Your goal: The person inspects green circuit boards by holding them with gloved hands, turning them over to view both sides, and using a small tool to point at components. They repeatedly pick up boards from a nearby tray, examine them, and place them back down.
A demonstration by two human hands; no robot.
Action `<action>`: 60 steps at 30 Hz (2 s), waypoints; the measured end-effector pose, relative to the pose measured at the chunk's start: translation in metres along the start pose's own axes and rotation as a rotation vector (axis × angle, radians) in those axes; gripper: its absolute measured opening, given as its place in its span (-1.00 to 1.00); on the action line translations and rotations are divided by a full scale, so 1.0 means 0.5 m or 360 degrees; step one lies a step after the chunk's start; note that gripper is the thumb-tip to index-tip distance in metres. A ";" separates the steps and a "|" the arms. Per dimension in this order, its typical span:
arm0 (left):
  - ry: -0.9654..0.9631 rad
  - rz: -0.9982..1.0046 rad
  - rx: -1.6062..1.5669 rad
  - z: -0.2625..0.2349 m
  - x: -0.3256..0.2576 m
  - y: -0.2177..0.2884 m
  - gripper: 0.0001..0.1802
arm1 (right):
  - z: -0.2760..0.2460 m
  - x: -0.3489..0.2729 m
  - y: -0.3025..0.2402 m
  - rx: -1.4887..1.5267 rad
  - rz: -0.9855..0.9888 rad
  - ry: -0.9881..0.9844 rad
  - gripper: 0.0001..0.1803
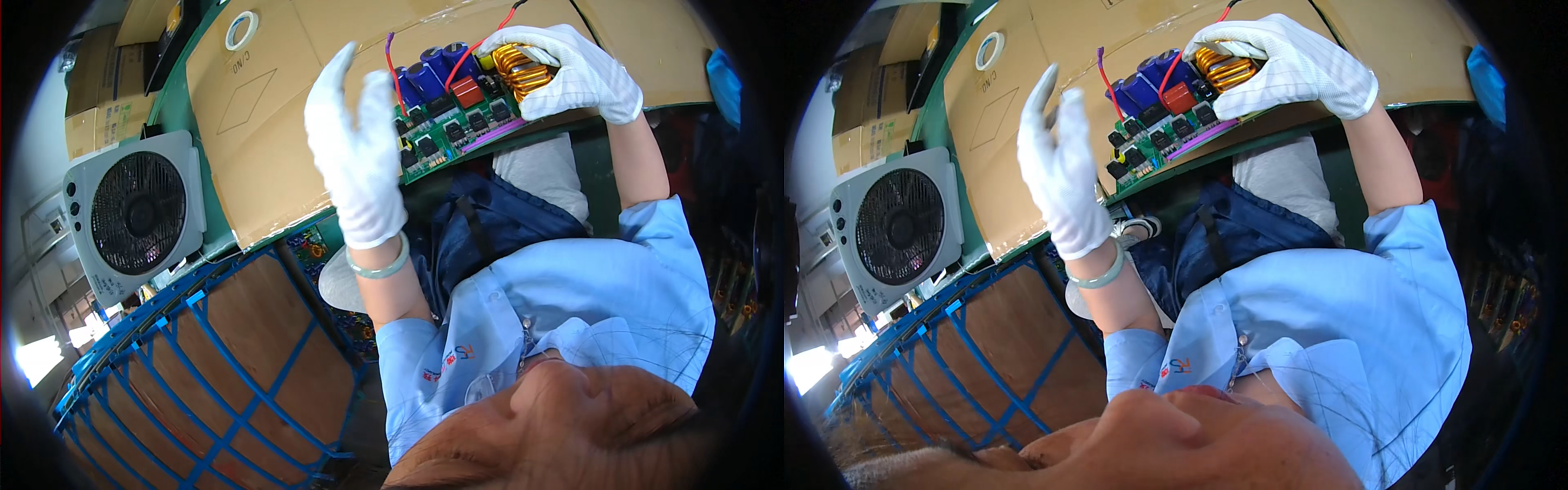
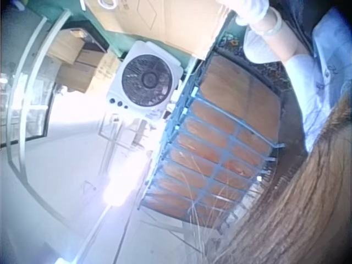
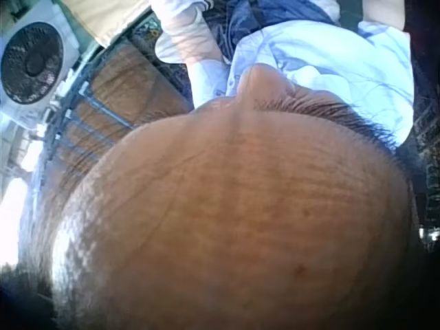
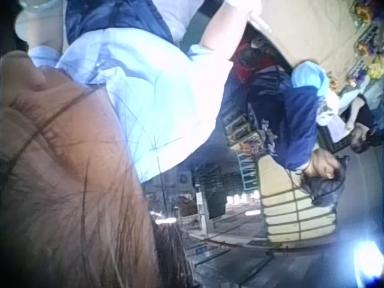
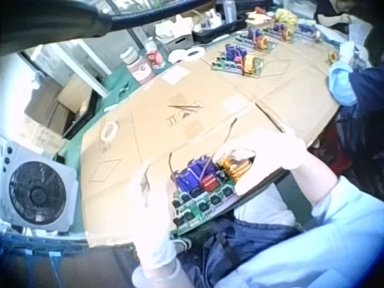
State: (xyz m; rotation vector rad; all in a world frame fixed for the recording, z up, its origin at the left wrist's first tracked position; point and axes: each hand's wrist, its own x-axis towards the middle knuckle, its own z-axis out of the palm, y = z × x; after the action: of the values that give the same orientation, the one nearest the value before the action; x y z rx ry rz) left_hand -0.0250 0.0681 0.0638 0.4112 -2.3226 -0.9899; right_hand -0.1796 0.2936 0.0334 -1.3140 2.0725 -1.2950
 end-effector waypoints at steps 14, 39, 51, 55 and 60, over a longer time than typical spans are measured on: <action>-0.0647 0.0450 0.0204 -0.012 -0.036 -0.020 -0.55 | -0.007 0.007 0.008 -0.0085 0.0095 -0.0050 -0.28; -0.0269 0.0054 -0.0146 -0.050 -0.051 -0.047 -0.41 | -0.009 0.021 -0.007 0.0138 0.0092 -0.0085 -0.25; -0.0411 -0.0035 -0.0179 -0.061 -0.068 -0.076 -0.45 | -0.006 0.011 -0.009 -0.0007 0.0079 -0.0036 -0.32; -0.0372 -0.0093 -0.0234 -0.068 -0.076 -0.080 -0.41 | -0.002 0.011 -0.016 0.0061 0.0040 -0.0048 -0.34; -0.0311 -0.0230 -0.0273 -0.070 -0.083 -0.073 -0.27 | 0.011 0.000 -0.025 -0.0063 0.0095 0.0023 -0.38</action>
State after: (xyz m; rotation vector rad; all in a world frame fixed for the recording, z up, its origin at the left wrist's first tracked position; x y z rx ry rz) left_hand 0.0312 0.0442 0.0406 0.4339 -2.3801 -1.3418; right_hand -0.1694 0.2890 0.0409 -1.2527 2.1409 -1.2479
